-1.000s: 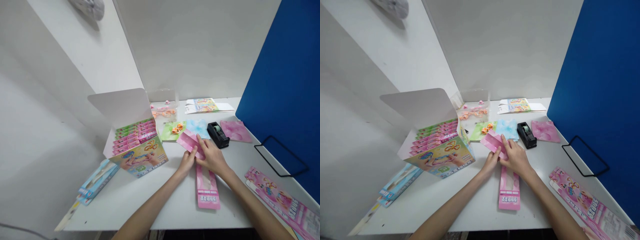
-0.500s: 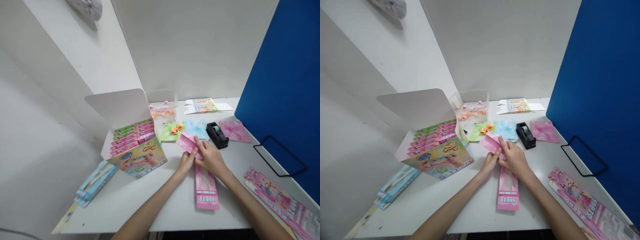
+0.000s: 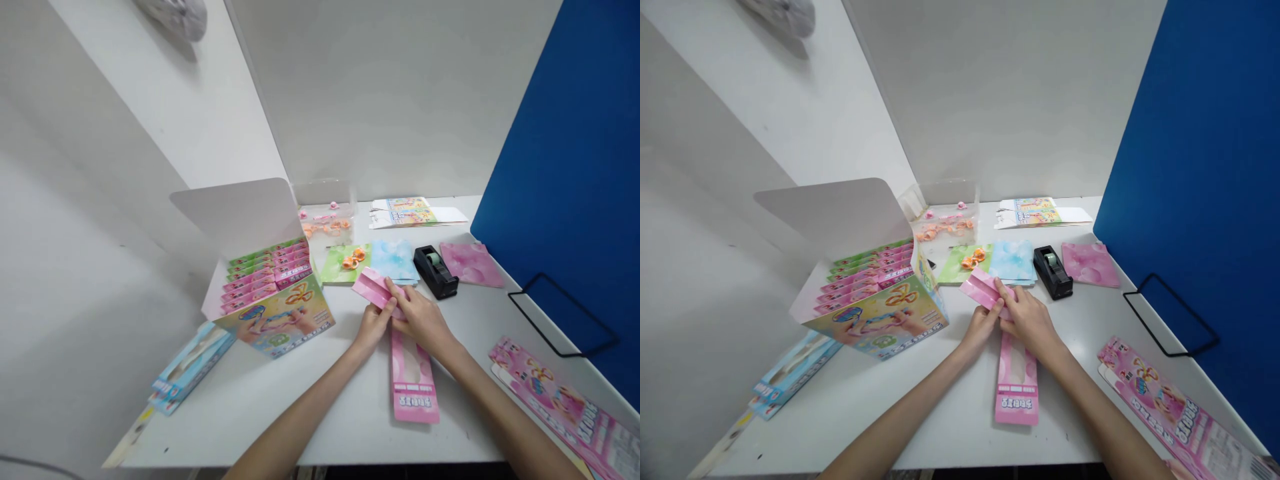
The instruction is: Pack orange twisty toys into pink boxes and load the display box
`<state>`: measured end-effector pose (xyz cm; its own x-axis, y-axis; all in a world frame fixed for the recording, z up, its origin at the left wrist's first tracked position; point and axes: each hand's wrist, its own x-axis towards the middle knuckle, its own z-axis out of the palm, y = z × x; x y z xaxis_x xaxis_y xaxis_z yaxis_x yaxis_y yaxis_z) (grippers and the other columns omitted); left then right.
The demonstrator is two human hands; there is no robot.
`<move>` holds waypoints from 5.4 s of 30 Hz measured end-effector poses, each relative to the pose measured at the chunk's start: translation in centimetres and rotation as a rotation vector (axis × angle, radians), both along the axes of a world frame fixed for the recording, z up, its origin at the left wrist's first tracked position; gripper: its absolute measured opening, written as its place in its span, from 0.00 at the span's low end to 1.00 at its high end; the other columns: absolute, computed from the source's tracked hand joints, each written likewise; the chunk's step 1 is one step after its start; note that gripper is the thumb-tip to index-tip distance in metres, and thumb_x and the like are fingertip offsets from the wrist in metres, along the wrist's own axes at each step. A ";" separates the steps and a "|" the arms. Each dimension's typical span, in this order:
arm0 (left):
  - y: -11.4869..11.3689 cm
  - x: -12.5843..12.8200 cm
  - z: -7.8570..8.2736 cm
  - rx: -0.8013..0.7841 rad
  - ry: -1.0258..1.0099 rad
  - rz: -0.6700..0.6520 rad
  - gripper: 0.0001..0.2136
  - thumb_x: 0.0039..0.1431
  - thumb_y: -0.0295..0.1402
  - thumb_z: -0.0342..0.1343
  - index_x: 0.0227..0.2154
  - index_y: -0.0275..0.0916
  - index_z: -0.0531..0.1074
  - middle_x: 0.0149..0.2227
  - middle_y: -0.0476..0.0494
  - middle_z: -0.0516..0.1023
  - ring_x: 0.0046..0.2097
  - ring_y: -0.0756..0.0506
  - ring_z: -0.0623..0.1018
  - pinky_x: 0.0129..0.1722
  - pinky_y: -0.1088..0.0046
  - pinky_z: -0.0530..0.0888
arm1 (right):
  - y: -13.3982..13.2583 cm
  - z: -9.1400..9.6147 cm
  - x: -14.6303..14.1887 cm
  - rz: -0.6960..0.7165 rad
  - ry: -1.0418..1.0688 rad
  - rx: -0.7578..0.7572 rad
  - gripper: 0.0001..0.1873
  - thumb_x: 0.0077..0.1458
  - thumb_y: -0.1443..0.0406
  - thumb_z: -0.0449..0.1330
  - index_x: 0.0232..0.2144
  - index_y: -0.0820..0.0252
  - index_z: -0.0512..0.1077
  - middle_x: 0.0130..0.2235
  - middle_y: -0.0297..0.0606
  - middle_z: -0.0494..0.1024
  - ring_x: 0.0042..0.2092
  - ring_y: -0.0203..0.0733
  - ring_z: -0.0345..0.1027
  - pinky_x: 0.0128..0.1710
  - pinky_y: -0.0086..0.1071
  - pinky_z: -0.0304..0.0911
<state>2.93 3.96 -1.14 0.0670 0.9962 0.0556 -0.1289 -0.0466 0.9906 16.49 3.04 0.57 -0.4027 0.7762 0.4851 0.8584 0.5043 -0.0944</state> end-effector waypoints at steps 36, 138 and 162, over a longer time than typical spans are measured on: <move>1.1 -0.3 -1.1 0.011 -0.032 0.135 0.35 0.49 0.66 0.48 0.39 0.35 0.74 0.38 0.37 0.81 0.40 0.42 0.79 0.42 0.68 0.74 | -0.4 -0.6 -0.9 -0.043 0.196 -0.158 0.39 0.60 0.59 0.56 0.69 0.51 0.45 0.41 0.39 0.71 0.35 0.43 0.70 0.29 0.30 0.60; -2.9 0.0 -0.7 1.172 1.123 -0.599 0.36 0.48 0.64 0.51 0.53 0.43 0.71 0.50 0.36 0.74 0.50 0.37 0.71 0.54 0.58 0.63 | 1.4 1.7 2.7 -0.336 0.538 0.025 0.39 0.59 0.52 0.55 0.68 0.55 0.50 0.49 0.48 0.74 0.48 0.55 0.70 0.42 0.41 0.67; -2.1 0.1 -1.1 1.379 1.213 -0.479 0.25 0.60 0.55 0.48 0.45 0.37 0.73 0.44 0.40 0.79 0.43 0.42 0.77 0.44 0.65 0.69 | 1.1 2.0 2.4 -0.303 0.539 0.005 0.38 0.59 0.53 0.55 0.67 0.56 0.52 0.49 0.48 0.74 0.49 0.55 0.71 0.43 0.42 0.67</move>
